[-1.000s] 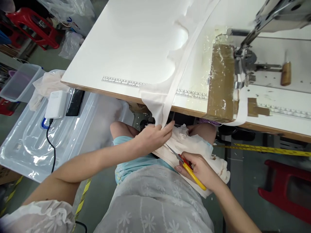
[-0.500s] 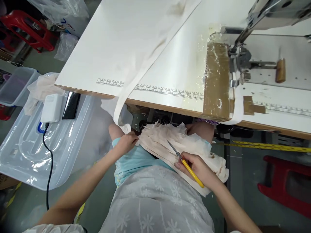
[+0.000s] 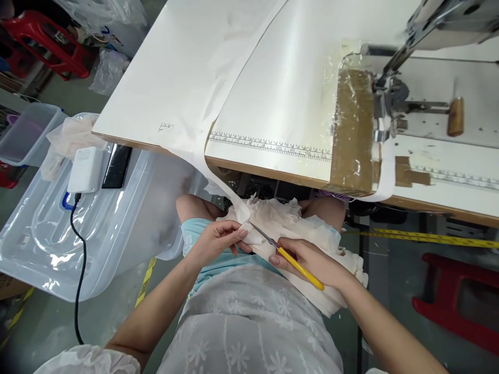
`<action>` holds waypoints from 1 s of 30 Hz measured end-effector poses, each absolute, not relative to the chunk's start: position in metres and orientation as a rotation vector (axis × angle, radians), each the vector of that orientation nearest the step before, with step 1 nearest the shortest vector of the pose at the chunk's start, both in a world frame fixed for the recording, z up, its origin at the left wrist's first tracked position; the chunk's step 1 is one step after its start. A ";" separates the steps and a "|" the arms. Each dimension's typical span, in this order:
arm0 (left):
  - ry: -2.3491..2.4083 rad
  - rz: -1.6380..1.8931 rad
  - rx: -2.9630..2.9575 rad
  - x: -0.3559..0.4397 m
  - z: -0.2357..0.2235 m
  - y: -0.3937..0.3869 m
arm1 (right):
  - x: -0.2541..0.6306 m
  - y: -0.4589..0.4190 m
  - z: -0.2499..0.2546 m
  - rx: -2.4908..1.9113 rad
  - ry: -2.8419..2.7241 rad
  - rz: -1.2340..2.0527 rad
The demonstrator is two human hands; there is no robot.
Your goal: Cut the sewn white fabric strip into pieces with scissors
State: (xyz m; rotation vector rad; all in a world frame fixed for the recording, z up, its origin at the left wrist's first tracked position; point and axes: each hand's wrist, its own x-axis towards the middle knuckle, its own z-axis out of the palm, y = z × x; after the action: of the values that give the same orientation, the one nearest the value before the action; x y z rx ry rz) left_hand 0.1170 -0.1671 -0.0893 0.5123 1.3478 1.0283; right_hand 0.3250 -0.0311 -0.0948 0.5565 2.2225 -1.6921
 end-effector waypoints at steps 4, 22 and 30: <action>1.330 1.034 0.475 0.117 -0.088 -0.167 | 0.320 -0.030 -0.095 0.492 2.200 -1.690; 1.331 1.053 0.393 0.116 -0.093 -0.170 | 0.310 -0.032 -0.094 0.541 2.297 -1.497; 1.323 1.076 0.403 0.117 -0.097 -0.172 | 0.310 -0.036 -0.093 0.590 2.425 -1.305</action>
State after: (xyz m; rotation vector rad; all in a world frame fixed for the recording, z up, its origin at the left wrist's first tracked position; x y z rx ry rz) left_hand 0.1167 -0.1717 -0.0966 0.4027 1.3227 1.0757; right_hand 0.3102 -0.0358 -0.0928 0.5900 2.4249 -1.3047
